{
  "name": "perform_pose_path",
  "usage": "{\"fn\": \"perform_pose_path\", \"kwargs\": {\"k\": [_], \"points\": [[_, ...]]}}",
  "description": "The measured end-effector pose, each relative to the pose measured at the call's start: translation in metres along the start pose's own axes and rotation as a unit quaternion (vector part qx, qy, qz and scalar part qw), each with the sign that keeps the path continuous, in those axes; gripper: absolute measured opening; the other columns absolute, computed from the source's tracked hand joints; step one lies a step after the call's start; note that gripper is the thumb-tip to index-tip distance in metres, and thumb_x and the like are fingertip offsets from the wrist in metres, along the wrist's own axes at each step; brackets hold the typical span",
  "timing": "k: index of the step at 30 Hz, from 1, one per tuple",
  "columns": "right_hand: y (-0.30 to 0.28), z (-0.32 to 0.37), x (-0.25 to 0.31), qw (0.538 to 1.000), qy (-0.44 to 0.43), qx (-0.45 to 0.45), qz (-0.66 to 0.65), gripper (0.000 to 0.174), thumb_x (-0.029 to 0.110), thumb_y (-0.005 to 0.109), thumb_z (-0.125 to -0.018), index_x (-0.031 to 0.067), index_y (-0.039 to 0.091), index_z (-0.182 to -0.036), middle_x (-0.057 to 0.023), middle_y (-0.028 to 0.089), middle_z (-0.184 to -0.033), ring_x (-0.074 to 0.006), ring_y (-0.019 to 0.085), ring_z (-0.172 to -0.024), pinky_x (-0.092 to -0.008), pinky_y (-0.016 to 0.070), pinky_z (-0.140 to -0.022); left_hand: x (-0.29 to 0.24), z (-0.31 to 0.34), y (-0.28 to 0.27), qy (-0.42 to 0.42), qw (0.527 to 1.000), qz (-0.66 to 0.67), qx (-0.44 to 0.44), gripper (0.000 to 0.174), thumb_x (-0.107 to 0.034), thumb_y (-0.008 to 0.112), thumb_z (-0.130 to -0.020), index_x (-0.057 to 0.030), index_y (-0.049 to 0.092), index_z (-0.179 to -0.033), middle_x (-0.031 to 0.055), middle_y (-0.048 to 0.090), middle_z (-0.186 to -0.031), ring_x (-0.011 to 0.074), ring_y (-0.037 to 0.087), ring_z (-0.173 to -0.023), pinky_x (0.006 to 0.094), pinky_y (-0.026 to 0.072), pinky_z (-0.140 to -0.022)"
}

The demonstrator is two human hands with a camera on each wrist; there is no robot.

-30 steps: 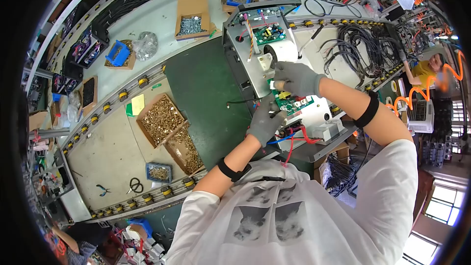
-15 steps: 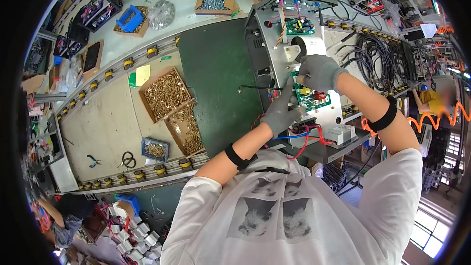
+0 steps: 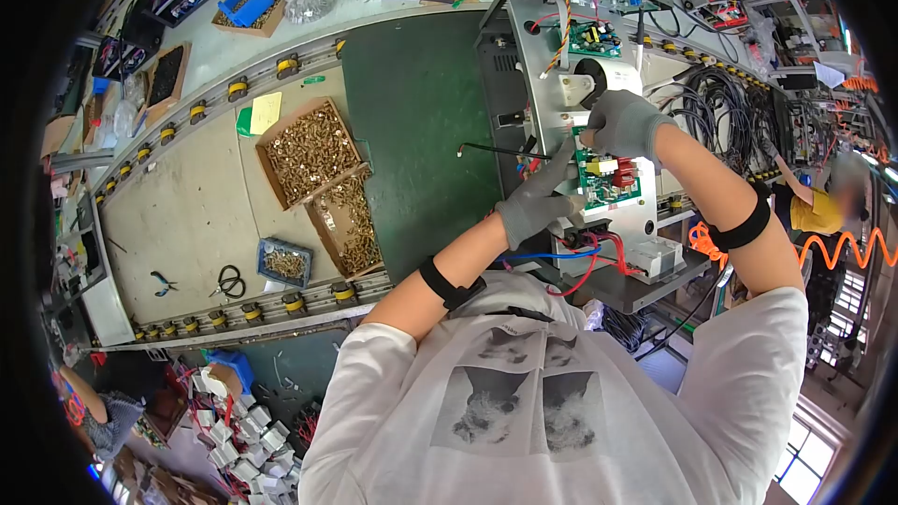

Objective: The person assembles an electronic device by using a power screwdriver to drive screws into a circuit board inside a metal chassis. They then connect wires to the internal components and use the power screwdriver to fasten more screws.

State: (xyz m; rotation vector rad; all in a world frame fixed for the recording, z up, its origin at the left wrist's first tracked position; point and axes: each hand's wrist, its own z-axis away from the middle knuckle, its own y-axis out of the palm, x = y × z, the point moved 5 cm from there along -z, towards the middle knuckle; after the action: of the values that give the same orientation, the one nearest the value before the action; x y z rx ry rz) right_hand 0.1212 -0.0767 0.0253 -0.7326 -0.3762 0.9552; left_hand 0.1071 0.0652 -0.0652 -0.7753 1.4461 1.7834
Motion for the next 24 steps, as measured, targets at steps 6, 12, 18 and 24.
{"fn": "perform_pose_path", "kwargs": {"k": [6, 12, 18, 24], "points": [[0.001, 0.006, 0.0, 1.0, 0.0, -0.022, -0.001, 0.027, 0.029, 0.063, -0.075, 0.0034, 0.07, -0.08, -0.016, 0.065, -0.068, -0.0266, 0.063, -0.063, -0.035, 0.0493, -0.066, 0.009, -0.007, -0.003, 0.051, 0.999, -0.002, 0.005, 0.087, -0.003, 0.056, -0.083, -0.015, -0.004, -0.146, 0.0222, 0.032, -0.14, 0.0166, 0.066, -0.072, 0.0241, 0.0528, -0.052], [0.002, 0.006, 0.0, 0.998, 0.009, 0.009, -0.066, 0.026, 0.029, 0.061, -0.075, 0.0044, 0.069, -0.079, -0.0155, 0.064, -0.068, -0.0277, 0.064, -0.067, -0.0357, 0.0497, -0.068, 0.012, -0.013, -0.005, 0.084, 0.994, -0.073, -0.006, 0.087, -0.005, 0.057, -0.084, -0.013, -0.005, -0.145, 0.0219, 0.036, -0.138, 0.0158, 0.066, -0.073, 0.0251, 0.0527, -0.053], [-0.005, 0.0, 0.016, 0.993, 0.019, 0.04, 0.105, 0.027, 0.03, 0.059, -0.076, 0.0062, 0.07, -0.079, -0.0144, 0.065, -0.071, -0.0279, 0.064, -0.072, -0.0365, 0.0502, -0.071, 0.006, -0.008, -0.004, 0.039, 0.999, -0.021, 0.031, 0.088, -0.006, 0.056, -0.084, -0.0153, -0.007, -0.145, 0.0202, 0.036, -0.138, 0.0157, 0.066, -0.073, 0.0249, 0.0531, -0.052], [-0.002, -0.003, 0.01, 0.997, 0.022, 0.03, 0.066, 0.028, 0.032, 0.062, -0.074, 0.0058, 0.07, -0.079, -0.0145, 0.066, -0.074, -0.028, 0.065, -0.074, -0.0362, 0.0502, -0.072, 0.005, -0.006, -0.005, 0.029, 0.998, 0.031, 0.052, 0.089, -0.003, 0.055, -0.083, -0.0161, -0.007, -0.145, 0.0197, 0.037, -0.138, 0.0161, 0.066, -0.072, 0.0246, 0.0536, -0.053]]}}
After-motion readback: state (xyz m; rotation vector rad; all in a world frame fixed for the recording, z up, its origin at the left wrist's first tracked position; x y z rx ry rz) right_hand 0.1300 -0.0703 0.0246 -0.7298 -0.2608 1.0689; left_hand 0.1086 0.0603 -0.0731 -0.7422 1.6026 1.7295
